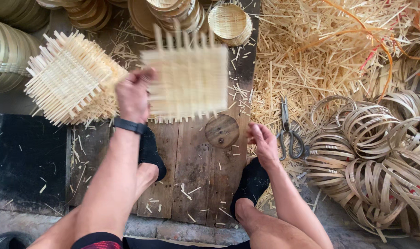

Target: The person constructs the rim and base of bamboo steamers by shaping strips of wood into rings, securing them over woven mats, and trimming excess material using large metal shears.

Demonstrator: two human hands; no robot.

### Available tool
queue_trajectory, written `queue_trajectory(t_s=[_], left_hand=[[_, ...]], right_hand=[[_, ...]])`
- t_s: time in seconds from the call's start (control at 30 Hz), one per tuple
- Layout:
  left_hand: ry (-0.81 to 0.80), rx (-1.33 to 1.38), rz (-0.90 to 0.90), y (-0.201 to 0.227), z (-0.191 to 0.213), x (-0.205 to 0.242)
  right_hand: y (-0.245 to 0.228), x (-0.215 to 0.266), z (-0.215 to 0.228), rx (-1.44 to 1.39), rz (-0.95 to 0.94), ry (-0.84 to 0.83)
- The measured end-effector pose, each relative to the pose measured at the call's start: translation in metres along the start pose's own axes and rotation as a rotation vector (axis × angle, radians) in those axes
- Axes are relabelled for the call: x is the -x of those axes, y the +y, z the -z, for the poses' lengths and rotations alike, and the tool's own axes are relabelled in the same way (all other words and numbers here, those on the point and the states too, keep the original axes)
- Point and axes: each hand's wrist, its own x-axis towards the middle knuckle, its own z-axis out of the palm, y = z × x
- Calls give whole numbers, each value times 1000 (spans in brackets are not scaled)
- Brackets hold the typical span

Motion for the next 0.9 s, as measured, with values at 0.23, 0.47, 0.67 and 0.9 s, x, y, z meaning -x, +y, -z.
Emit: queue_trajectory(t_s=[0.23,0.47,0.67,0.9], left_hand=[[-223,-110,251,-133,-37,63],[-277,-114,482,-172,-26,70],[-365,-139,487,-170,-30,73],[-350,-56,498,-177,-25,77]], right_hand=[[-20,-15,-18,22,-242,-47],[-2,-20,-21,216,-189,86],[-2,-17,-23,358,-186,137],[9,-18,-17,245,-230,107]])
